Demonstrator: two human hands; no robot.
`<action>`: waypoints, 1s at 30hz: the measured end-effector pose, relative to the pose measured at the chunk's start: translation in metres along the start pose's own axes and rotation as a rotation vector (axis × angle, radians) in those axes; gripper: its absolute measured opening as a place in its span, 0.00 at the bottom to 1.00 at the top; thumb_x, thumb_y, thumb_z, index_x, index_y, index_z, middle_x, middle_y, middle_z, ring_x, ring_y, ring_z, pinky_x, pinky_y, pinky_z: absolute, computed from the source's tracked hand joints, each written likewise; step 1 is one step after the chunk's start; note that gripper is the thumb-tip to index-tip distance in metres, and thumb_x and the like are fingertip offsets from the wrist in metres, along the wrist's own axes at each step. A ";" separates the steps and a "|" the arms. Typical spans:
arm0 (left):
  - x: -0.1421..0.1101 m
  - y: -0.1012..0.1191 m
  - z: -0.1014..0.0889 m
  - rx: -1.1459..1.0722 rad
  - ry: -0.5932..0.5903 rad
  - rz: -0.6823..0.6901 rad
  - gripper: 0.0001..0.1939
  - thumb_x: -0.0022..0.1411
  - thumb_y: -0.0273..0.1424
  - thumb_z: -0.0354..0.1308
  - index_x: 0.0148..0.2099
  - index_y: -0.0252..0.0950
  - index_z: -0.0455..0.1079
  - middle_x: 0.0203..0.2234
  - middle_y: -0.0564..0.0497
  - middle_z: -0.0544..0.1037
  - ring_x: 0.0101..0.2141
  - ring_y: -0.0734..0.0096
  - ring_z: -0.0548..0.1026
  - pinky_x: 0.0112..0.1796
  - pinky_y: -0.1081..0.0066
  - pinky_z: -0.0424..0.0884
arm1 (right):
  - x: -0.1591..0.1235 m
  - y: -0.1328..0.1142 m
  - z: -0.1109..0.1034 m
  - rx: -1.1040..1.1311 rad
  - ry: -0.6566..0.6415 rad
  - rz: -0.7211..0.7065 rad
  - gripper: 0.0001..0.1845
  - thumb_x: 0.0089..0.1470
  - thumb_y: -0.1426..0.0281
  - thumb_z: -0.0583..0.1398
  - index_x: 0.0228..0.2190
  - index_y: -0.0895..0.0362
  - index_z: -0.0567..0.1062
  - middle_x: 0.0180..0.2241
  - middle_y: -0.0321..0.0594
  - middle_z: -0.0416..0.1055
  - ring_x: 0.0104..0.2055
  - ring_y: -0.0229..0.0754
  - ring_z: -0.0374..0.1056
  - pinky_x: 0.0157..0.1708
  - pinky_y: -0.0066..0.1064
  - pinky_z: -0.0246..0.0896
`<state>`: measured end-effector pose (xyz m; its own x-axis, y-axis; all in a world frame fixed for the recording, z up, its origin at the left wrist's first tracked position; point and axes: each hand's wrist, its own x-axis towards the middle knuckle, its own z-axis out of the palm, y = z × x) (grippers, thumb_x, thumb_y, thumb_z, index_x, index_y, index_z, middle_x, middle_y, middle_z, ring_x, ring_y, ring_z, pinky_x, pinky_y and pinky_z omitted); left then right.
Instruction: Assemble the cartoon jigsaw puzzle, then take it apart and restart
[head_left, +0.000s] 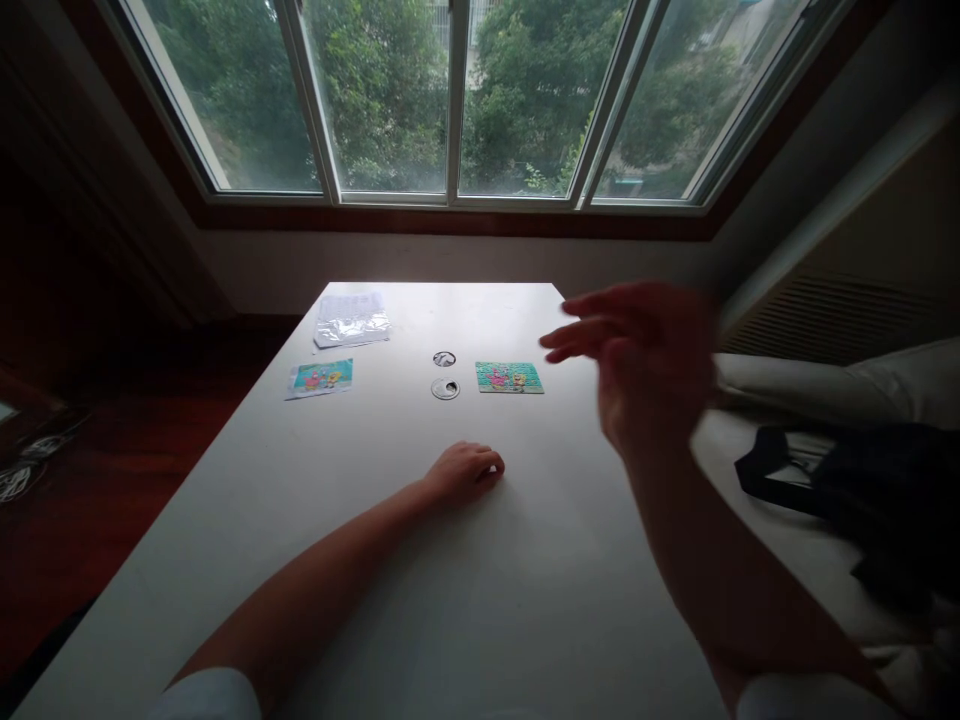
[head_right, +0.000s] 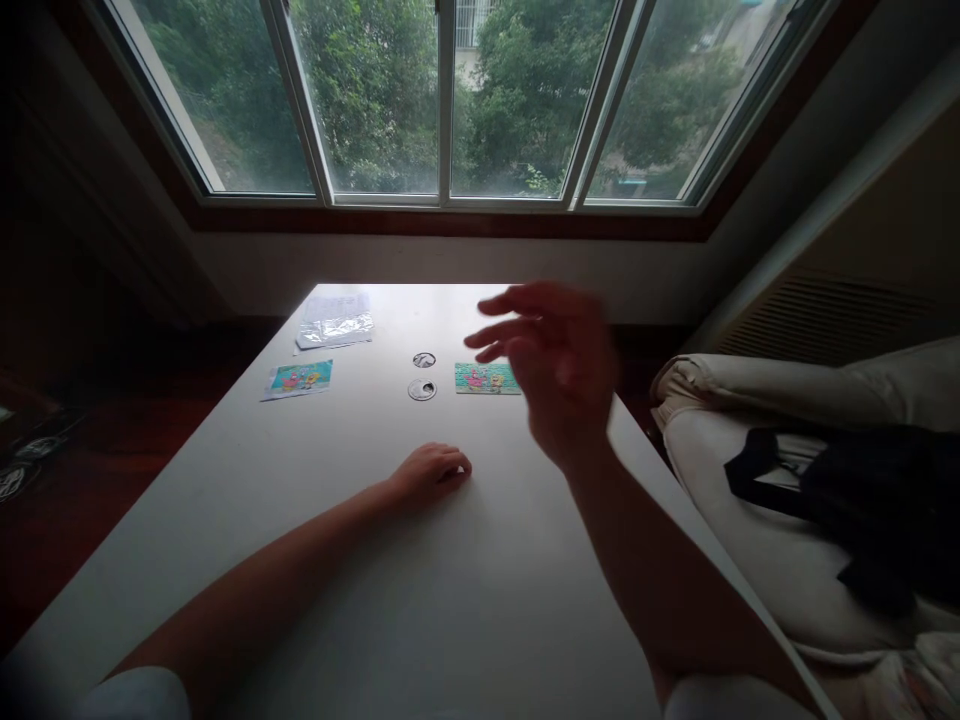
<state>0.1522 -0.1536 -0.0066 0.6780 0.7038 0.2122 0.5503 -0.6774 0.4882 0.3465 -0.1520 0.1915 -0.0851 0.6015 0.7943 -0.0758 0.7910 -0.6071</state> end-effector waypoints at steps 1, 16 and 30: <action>0.003 -0.007 -0.004 0.002 0.007 -0.019 0.08 0.66 0.30 0.54 0.43 0.40 0.75 0.33 0.52 0.79 0.36 0.68 0.75 0.43 0.70 0.67 | -0.009 0.019 0.008 0.009 -0.004 0.060 0.15 0.63 0.59 0.62 0.50 0.48 0.72 0.47 0.40 0.75 0.39 0.41 0.77 0.35 0.34 0.74; 0.005 -0.079 -0.047 0.109 0.179 -0.213 0.08 0.65 0.31 0.55 0.37 0.39 0.75 0.32 0.50 0.78 0.34 0.66 0.73 0.38 0.69 0.65 | -0.115 0.193 0.022 -0.343 -0.461 0.368 0.08 0.61 0.70 0.58 0.37 0.53 0.79 0.34 0.38 0.77 0.34 0.39 0.70 0.35 0.31 0.65; -0.002 -0.062 -0.043 0.083 0.407 -0.096 0.08 0.67 0.28 0.54 0.35 0.38 0.72 0.29 0.52 0.76 0.28 0.73 0.70 0.33 0.71 0.64 | -0.127 0.198 0.027 -0.418 -0.595 0.306 0.06 0.60 0.71 0.60 0.36 0.53 0.79 0.33 0.38 0.73 0.36 0.40 0.66 0.38 0.31 0.60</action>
<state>0.0959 -0.1036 -0.0011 0.3837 0.7802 0.4941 0.6498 -0.6082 0.4558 0.3153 -0.0753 -0.0301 -0.5685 0.7314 0.3767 0.4063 0.6477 -0.6446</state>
